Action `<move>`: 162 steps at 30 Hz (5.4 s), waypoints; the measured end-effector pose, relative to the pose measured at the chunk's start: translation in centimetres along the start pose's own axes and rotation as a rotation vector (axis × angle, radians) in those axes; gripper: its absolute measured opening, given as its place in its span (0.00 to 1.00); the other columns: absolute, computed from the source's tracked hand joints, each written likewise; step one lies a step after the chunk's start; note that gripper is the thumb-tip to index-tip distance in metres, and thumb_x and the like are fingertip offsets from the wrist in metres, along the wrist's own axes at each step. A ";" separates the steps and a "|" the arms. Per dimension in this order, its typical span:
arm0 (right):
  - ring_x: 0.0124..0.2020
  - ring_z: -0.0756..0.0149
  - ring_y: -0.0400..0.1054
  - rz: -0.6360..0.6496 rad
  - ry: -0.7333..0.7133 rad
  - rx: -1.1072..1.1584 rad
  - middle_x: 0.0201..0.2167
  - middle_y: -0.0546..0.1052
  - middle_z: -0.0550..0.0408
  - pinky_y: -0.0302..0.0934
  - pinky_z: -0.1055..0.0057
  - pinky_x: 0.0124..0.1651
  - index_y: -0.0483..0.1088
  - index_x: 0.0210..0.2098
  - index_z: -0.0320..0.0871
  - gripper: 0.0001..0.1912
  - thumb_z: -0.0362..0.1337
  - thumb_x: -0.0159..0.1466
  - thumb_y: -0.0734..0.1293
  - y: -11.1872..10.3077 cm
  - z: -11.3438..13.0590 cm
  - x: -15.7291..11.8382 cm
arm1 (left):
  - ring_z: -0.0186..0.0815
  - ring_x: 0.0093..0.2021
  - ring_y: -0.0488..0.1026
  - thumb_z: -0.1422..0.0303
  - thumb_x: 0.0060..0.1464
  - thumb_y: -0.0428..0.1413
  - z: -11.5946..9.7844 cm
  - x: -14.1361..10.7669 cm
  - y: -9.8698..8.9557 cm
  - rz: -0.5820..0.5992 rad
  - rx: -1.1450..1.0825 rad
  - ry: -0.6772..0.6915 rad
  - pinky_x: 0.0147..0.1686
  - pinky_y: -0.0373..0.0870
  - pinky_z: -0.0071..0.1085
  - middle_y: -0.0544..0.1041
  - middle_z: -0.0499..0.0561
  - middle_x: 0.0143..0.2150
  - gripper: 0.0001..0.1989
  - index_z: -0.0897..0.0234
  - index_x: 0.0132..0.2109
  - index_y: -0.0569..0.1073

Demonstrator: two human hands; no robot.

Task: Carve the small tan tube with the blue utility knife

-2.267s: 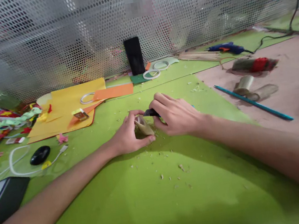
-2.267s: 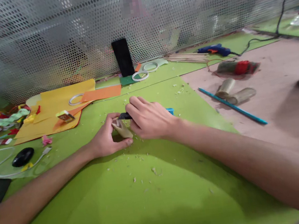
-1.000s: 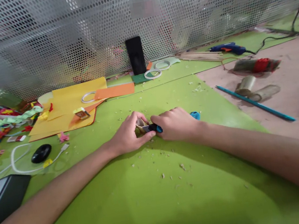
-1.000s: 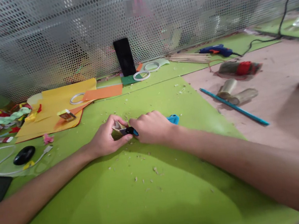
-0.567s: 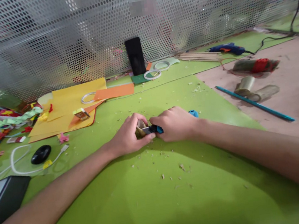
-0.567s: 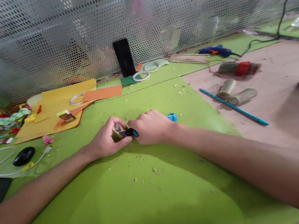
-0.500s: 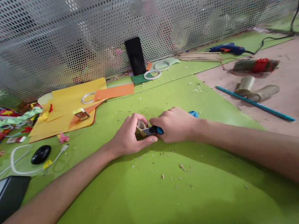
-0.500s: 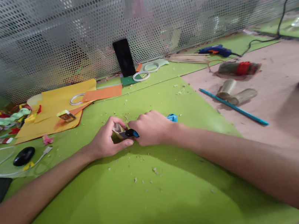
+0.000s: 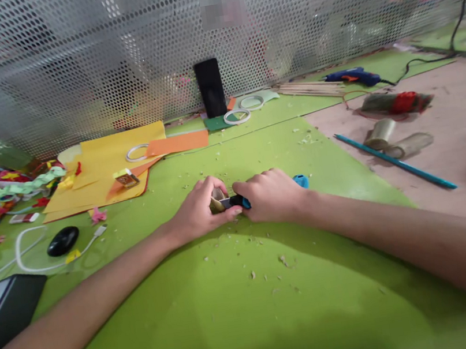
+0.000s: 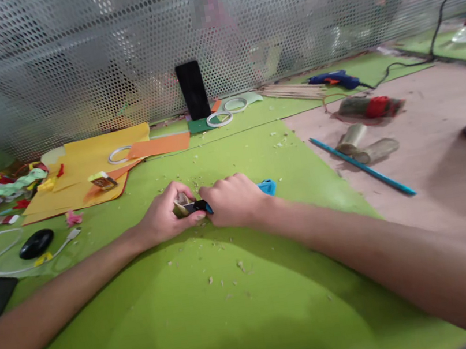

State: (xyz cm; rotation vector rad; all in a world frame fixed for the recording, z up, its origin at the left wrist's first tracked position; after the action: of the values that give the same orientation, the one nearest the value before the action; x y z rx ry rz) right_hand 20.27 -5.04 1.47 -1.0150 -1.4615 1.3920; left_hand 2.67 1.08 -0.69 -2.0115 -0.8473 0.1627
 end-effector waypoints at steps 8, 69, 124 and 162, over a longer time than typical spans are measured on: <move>0.26 0.59 0.71 -0.011 0.020 -0.001 0.28 0.78 0.51 0.42 0.69 0.25 0.71 0.39 0.45 0.14 0.40 0.57 0.59 0.1 0.0 0.1 | 0.30 0.27 0.67 0.50 0.51 0.57 -0.1 0.0 0.0 -0.016 0.054 0.006 0.27 0.63 0.27 0.71 0.46 0.30 0.21 0.61 0.43 0.63; 0.23 0.62 0.68 -0.015 -0.033 0.026 0.25 0.77 0.51 0.41 0.69 0.24 0.71 0.37 0.45 0.14 0.42 0.56 0.59 0.1 -0.2 0.5 | 0.27 0.23 0.64 0.53 0.50 0.57 -0.3 0.0 -0.1 0.015 0.038 0.006 0.25 0.61 0.24 0.70 0.44 0.29 0.20 0.61 0.42 0.63; 0.24 0.63 0.68 0.000 -0.120 0.079 0.26 0.78 0.51 0.42 0.69 0.24 0.73 0.39 0.44 0.16 0.43 0.56 0.61 -0.3 -0.8 0.4 | 0.34 0.31 0.69 0.49 0.47 0.60 -0.6 -0.1 -0.3 -0.034 0.127 0.034 0.33 0.65 0.30 0.71 0.47 0.32 0.25 0.60 0.45 0.65; 0.24 0.61 0.70 -0.093 -0.053 0.035 0.26 0.78 0.51 0.38 0.69 0.24 0.71 0.39 0.43 0.16 0.44 0.57 0.59 0.1 -0.1 0.7 | 0.35 0.33 0.68 0.55 0.56 0.53 -0.4 -0.1 -0.3 -0.057 0.209 0.154 0.33 0.66 0.31 0.71 0.49 0.32 0.14 0.62 0.39 0.66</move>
State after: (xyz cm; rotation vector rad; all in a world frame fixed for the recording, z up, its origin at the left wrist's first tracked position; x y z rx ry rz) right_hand 20.16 -4.34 1.40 -0.8828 -1.4984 1.3820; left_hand 2.61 0.85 -0.20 -1.7784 -0.7564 0.0607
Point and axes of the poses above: each hand's wrist, its own x-axis towards the middle knuckle, its own y-axis out of the palm, z = x × y, the point moved 1 cm from there along x, towards the middle knuckle
